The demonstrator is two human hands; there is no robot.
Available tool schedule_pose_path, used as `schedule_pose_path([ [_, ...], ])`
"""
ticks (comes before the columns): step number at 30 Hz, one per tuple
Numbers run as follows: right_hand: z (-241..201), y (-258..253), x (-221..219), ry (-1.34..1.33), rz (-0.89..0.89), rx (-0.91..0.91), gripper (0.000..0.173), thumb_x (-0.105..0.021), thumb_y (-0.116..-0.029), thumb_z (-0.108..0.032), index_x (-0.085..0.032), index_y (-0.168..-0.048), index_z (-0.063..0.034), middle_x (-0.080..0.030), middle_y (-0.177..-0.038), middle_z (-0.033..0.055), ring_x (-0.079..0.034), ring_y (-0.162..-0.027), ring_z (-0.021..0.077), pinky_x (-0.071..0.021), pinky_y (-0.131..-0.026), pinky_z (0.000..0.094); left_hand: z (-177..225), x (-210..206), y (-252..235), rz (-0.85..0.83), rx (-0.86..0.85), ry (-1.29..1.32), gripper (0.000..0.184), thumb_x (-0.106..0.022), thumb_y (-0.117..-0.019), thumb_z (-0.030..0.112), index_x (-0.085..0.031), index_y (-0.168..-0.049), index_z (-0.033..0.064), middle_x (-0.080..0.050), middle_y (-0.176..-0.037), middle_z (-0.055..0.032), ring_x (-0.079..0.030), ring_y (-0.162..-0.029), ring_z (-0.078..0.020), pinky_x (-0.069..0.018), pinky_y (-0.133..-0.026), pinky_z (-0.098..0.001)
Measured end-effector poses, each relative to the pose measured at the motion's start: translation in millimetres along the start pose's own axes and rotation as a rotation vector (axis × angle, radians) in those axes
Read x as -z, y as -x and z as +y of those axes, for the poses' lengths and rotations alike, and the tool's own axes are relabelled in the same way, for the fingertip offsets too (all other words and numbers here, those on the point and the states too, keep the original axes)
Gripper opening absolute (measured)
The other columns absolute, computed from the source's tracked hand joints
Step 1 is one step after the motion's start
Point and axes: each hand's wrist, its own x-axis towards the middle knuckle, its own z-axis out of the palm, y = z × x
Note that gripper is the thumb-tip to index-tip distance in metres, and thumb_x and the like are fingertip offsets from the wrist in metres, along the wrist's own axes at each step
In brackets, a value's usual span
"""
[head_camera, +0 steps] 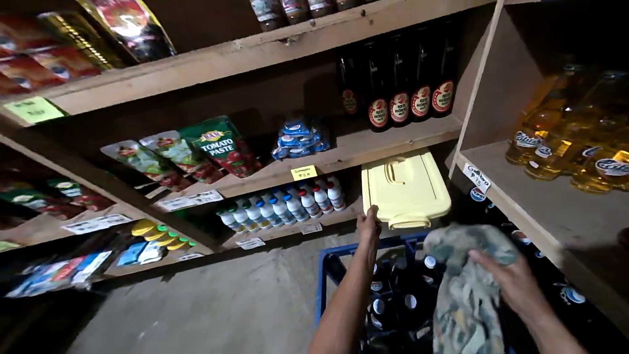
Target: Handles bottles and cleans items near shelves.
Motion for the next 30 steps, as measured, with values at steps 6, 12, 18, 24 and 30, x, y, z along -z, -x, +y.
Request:
schedule_pose_path([
  [6, -69, -61, -41, 0.293, 0.144, 0.327, 0.067, -0.075, -0.0902, -0.023, -0.047, -0.138, 0.0152, -0.063, -0.126, 0.025, -0.064, -0.115, 0.0154, -0.051, -0.103, 0.0312, -16, 15, 21, -0.044, 0.04, 0.067, 0.036, -0.048, -0.1095, 0.029, -0.045, -0.127, -0.0027, -0.058, -0.087, -0.0106, -0.056, -0.064, -0.0126, -0.0501, -0.058, -0.0273],
  [12, 20, -101, -137, 1.111, -0.882, 0.348, 0.051, -0.037, -0.1099, -0.037, -0.061, -0.135, 0.0007, -0.052, -0.149, 0.0227, -0.032, -0.151, 0.0404, -0.02, -0.122, 0.0602, -36, 17, 22, -0.067, 0.027, 0.154, 0.031, -0.034, -0.1128, 0.023, -0.042, -0.131, -0.0016, -0.057, -0.087, -0.0091, -0.057, -0.064, -0.0129, -0.0519, -0.06, -0.0295],
  [18, 31, -187, -203, 1.141, -0.645, 0.405, 0.043, -0.04, -0.108, -0.023, -0.059, -0.139, 0.001, -0.048, -0.154, 0.02, -0.031, -0.152, 0.0368, -0.0219, -0.123, 0.0559, -44, 17, 28, -0.037, 0.023, 0.091, 0.03, -0.038, -0.1121, 0.026, -0.046, -0.121, -0.0013, -0.056, -0.085, -0.0087, -0.057, -0.062, -0.0116, -0.0526, -0.058, -0.0274],
  [24, 26, -179, -223, 1.209, -0.648, 0.343, 0.05, -0.04, -0.1083, -0.031, -0.055, -0.141, 0.0041, -0.044, -0.156, 0.0239, -0.027, -0.153, 0.039, -0.0191, -0.124, 0.0568, -42, 16, 28, -0.033, 0.044, 0.165, 0.031, -0.038, -0.1124, 0.026, -0.044, -0.123, -0.0028, -0.058, -0.086, -0.0103, -0.061, -0.061, -0.0118, -0.0557, -0.058, -0.0265],
  [30, 27, -165, -212, 1.253, -0.681, 0.374, 0.055, -0.04, -0.1074, -0.036, -0.053, -0.144, 0.002, -0.04, -0.16, 0.0215, -0.022, -0.156, 0.0358, -0.0099, -0.125, 0.0578, -46, 14, 35, -0.024, 0.055, 0.126, 0.031, -0.039, -0.1123, 0.025, -0.045, -0.122, -0.0032, -0.058, -0.085, -0.01, -0.06, -0.061, -0.0111, -0.0546, -0.058, -0.0251],
])
